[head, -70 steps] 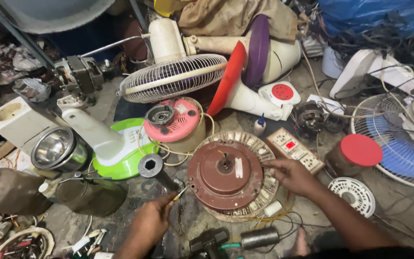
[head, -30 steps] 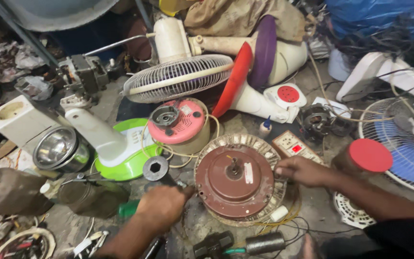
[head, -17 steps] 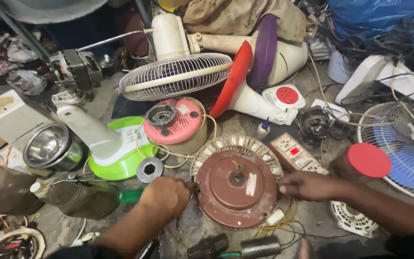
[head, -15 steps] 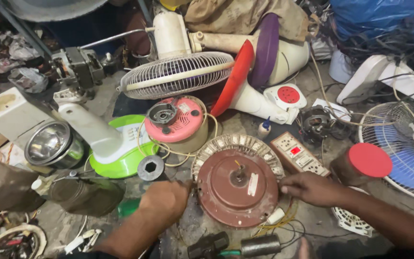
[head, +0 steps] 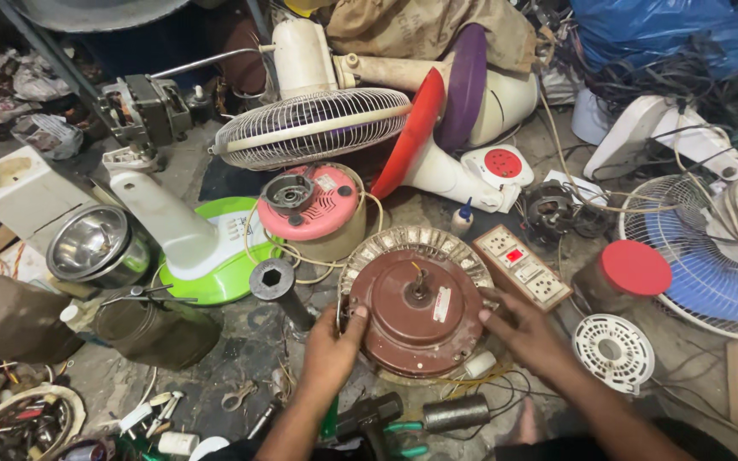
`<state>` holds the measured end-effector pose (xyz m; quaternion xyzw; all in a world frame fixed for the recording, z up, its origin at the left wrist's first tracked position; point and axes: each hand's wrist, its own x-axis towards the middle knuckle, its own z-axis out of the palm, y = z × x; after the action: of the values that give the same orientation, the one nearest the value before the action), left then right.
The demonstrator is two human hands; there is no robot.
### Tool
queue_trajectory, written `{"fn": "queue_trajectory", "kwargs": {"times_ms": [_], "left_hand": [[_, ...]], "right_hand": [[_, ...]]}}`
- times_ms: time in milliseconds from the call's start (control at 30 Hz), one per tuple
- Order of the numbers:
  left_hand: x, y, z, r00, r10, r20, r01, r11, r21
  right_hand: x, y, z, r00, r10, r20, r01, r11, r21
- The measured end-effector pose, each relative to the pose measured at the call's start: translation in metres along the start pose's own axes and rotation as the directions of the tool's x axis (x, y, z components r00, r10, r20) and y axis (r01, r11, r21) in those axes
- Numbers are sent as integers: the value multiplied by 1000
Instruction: The person sits on the floor of a cluttered fan repair workshop and works on a disassembled fan motor. They wipe a fan cover with a cloth, fit the brown motor housing onto the stator, and use a screwdriver to tighten screws around the housing, then handle a phone at the end.
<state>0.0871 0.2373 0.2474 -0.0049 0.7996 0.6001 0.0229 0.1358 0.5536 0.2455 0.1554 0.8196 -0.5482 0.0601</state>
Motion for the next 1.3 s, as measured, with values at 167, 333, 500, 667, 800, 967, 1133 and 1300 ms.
{"fn": "queue_trajectory", "kwargs": {"times_ms": [167,333,500,667,800,967,1133,1300], "left_hand": [[-2,17,-6,983,133,-127,-103,970,221],[12,13,-2,981,-41,-187,108,926,362],[13,-17,0,995,39,-90,-48,993,-108],[6,-44,5,993,104,48,-87,958,-275],[8,-52,8,995,77,61,-56,955,-291],[5,-51,4,985,169,46,-139,914,-380],[-16,-44,-3,975,223,10,-206,915,-346],[-23,-34,-10,971,237,13,-220,918,-331]], "right_hand": [[-12,14,17,998,-43,-49,47,994,97],[-18,42,36,955,-266,-130,289,930,226],[-25,30,38,988,6,-157,51,933,357],[-39,-9,41,990,131,-48,-105,927,361],[-48,-23,48,987,141,-81,-108,941,322],[-52,-22,53,978,170,-124,-128,947,294],[-58,-18,61,974,91,-209,-48,978,201],[-70,-20,74,961,71,-267,-15,979,204]]}}
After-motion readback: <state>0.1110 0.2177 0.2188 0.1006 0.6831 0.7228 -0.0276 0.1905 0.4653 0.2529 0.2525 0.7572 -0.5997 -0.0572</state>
